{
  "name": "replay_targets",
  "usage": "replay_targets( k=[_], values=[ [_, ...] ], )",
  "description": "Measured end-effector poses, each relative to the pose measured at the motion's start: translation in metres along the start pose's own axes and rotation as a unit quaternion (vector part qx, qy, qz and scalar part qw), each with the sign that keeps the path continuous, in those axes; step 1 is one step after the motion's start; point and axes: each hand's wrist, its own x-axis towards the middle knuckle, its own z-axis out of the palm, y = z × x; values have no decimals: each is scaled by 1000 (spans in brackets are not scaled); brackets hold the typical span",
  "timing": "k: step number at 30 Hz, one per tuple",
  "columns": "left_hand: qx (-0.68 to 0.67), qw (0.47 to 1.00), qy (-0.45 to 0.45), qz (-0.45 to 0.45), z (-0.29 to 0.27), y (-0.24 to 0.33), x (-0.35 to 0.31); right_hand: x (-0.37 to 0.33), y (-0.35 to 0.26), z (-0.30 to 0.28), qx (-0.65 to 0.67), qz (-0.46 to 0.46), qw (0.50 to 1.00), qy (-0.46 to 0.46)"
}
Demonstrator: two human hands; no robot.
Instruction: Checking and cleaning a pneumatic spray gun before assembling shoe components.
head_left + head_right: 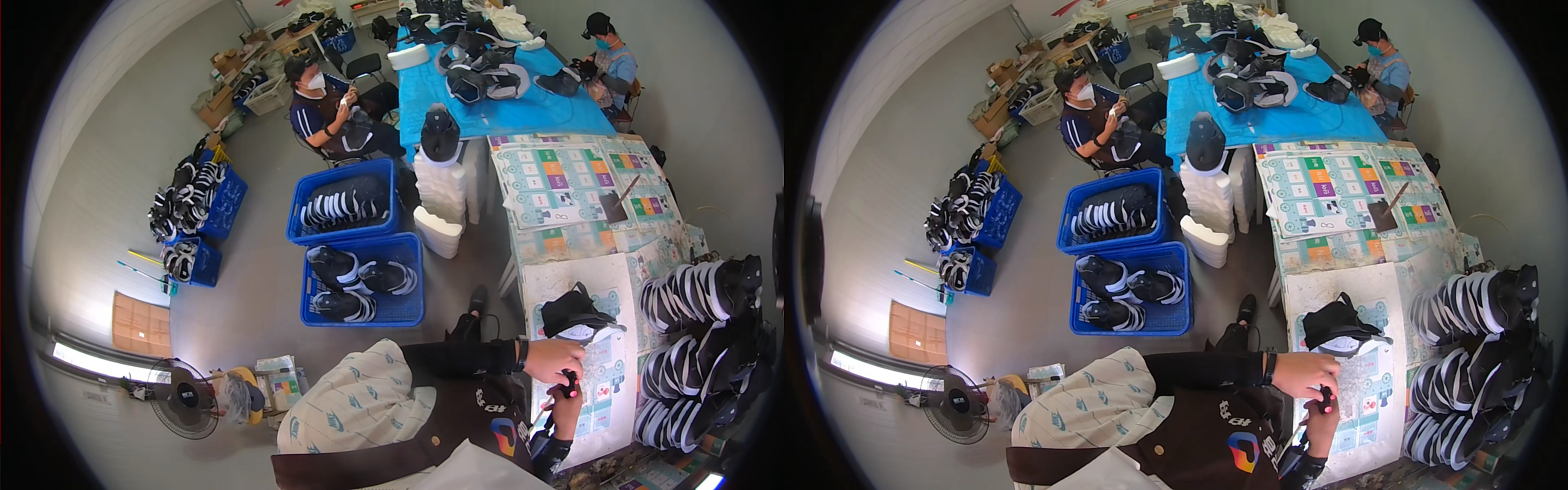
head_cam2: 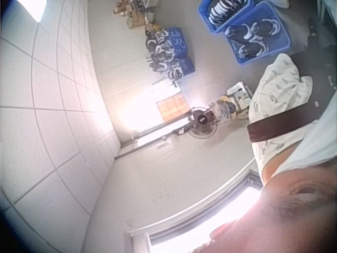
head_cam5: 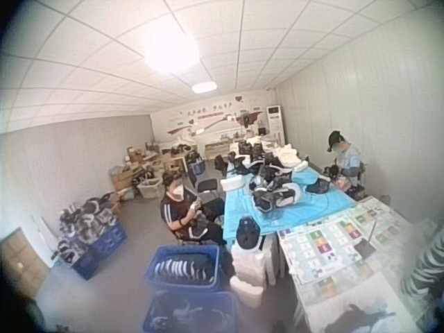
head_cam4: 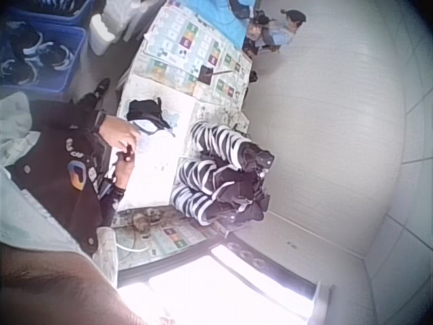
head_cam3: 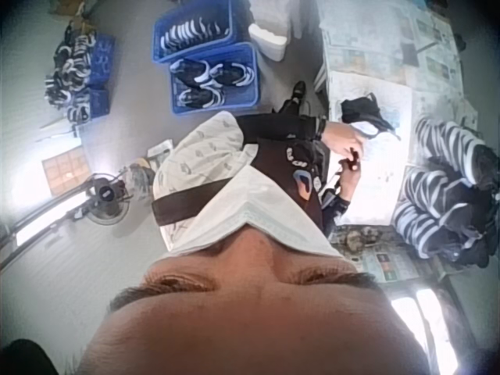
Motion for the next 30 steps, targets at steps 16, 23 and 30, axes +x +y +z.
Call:
replay_targets(
  k=[16, 23, 30],
  values=[
    [-2, 1000, -6, -7, -5, 1, -3, -3, 1, -2, -8, 14, 1000, 2],
    [29, 999, 1, -19, -16, -1, -7, -4, -3, -3, -16, 6, 1000, -8],
    [-11, 993, 25, -118, -57, 10, -17, -11, 1, -5, 8, -2, 1000, -5]
  ],
)
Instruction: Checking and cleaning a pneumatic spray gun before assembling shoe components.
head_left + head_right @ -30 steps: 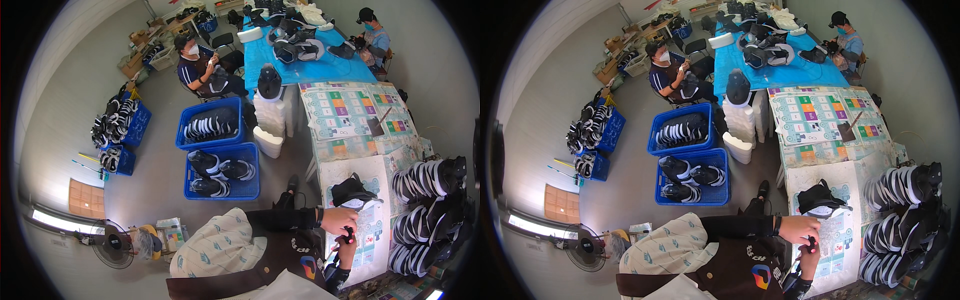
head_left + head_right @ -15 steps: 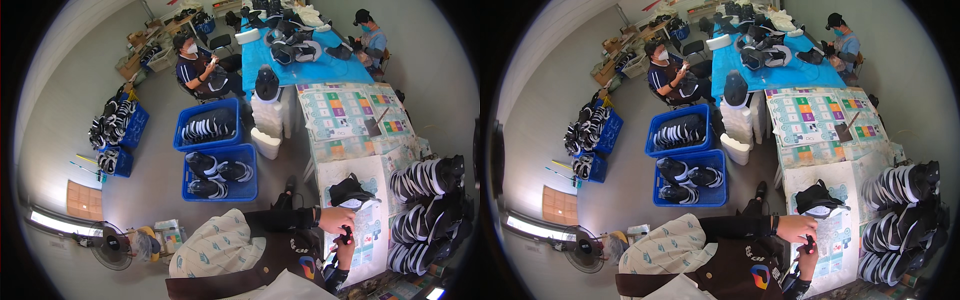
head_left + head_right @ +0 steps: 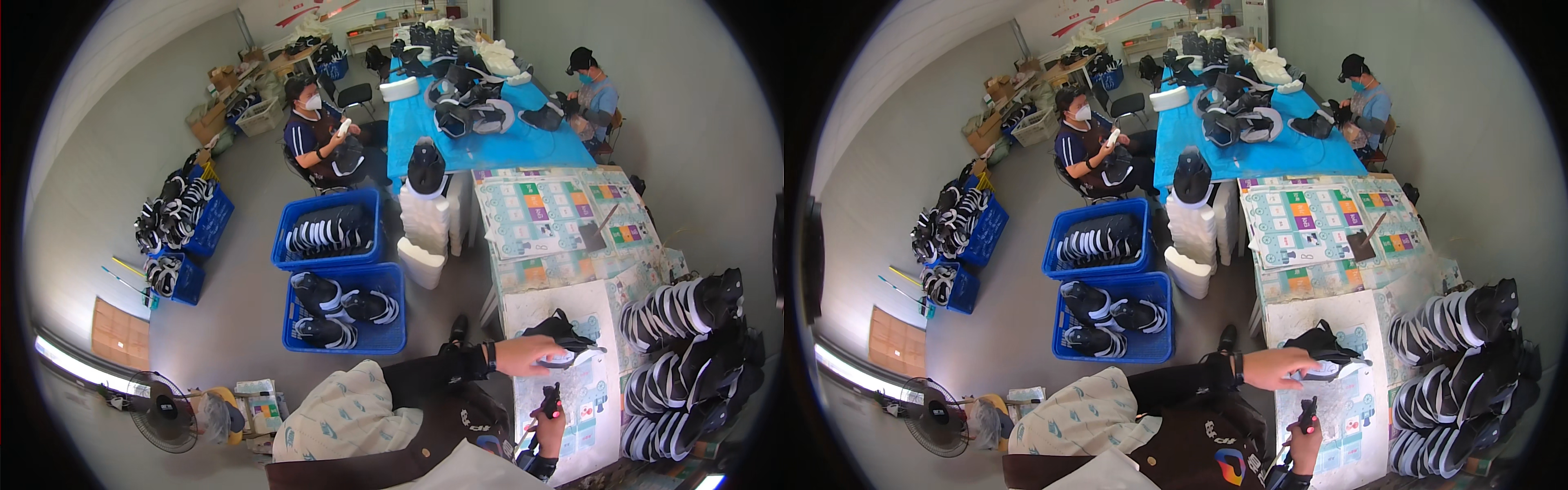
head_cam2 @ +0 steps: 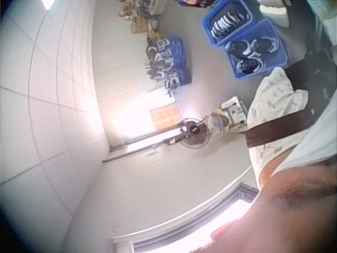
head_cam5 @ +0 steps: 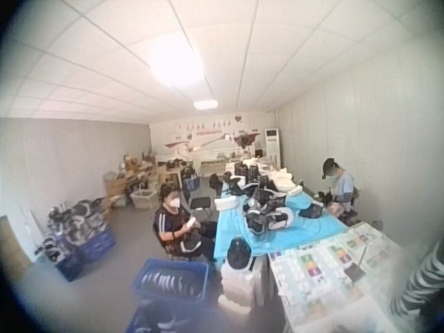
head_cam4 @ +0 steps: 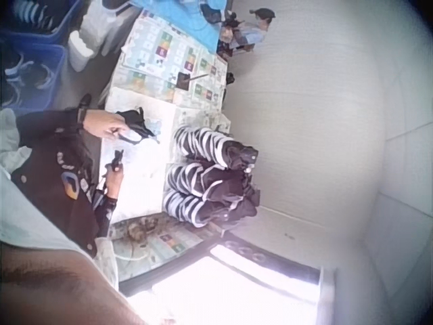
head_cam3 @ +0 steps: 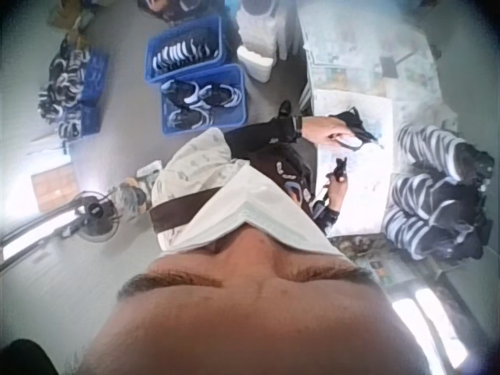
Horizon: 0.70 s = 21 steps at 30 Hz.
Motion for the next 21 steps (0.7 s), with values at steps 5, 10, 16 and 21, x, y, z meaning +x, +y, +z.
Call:
replay_targets(
  k=[5, 10, 16, 21],
  values=[
    [39, 952, 292, 79, -88, 8, -13, -2, -2, -5, 0, 31, 1000, 1],
    [-195, 759, 617, 79, -199, 54, -52, -5, -1, -13, -5, 17, 1000, 25],
    [-606, 689, 135, 374, -222, 125, -102, -7, 0, -18, 5, 26, 999, 39],
    [-340, 765, 223, 499, -172, 223, -114, 4, -5, -7, 17, 20, 1000, -16]
  ],
)
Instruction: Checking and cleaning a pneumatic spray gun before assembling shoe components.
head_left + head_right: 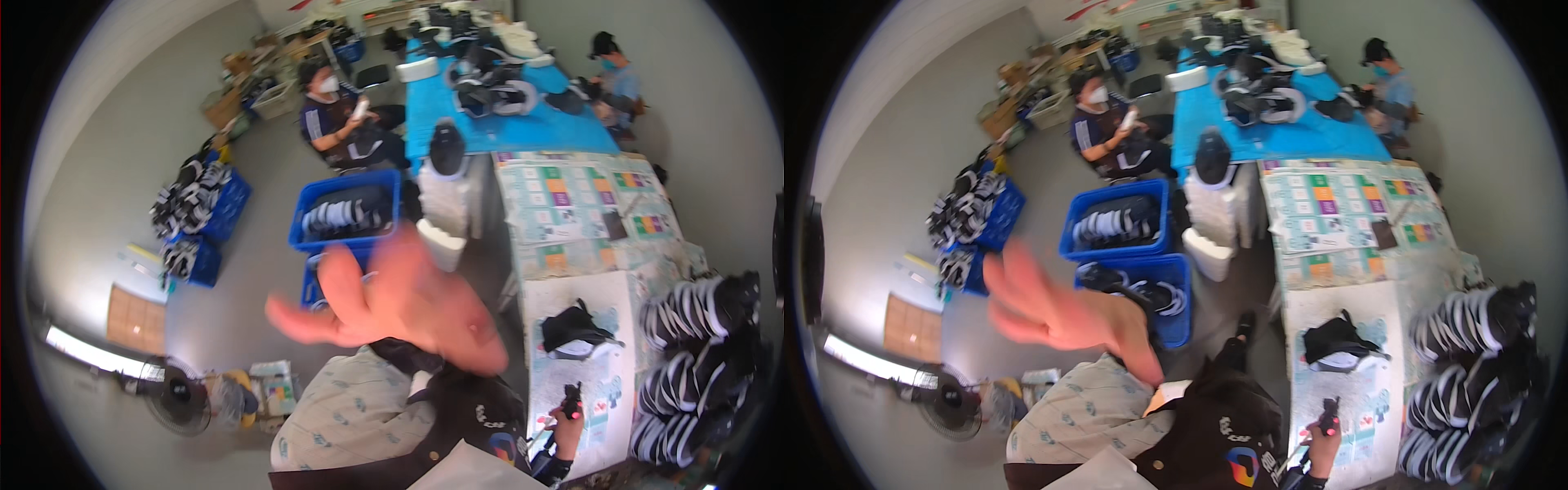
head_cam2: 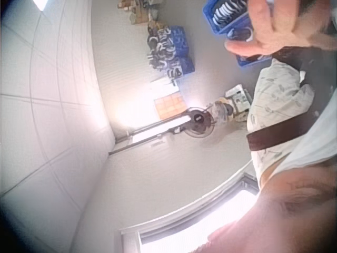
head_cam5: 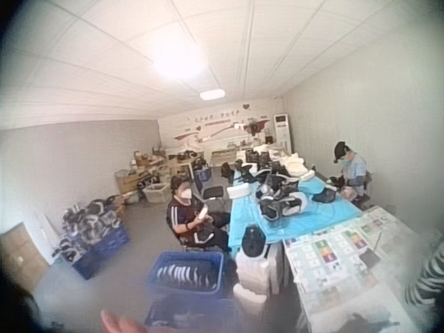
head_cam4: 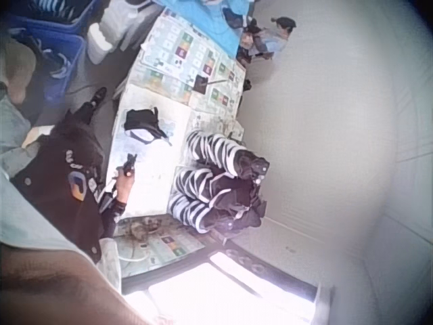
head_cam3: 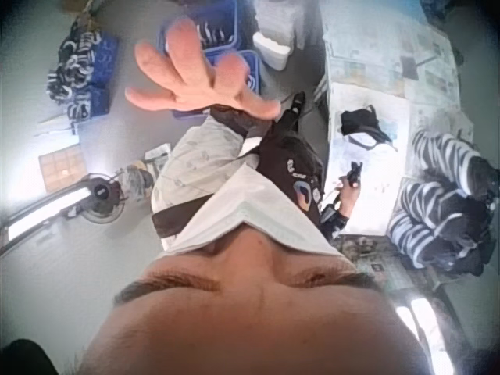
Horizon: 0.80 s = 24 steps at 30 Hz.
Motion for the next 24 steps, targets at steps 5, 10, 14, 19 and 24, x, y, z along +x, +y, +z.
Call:
replay_targets(
  k=[5, 10, 14, 19, 24],
  values=[
    [691, 716, -59, -83, -55, -31, -33, -6, 6, -5, -2, -6, 1000, 21],
    [626, 743, 238, -18, -93, -45, -116, -5, 31, -26, -1, 9, 999, 39],
    [494, 704, 438, -263, -149, -49, -181, -4, 27, -26, -5, 9, 1000, 26],
    [604, 499, 86, -616, -142, -90, -239, -1, 21, -20, -13, 14, 1000, 16],
    [517, 561, -173, -623, -118, -132, -291, 1, 23, -17, 2, -8, 1000, 9]
  ],
)
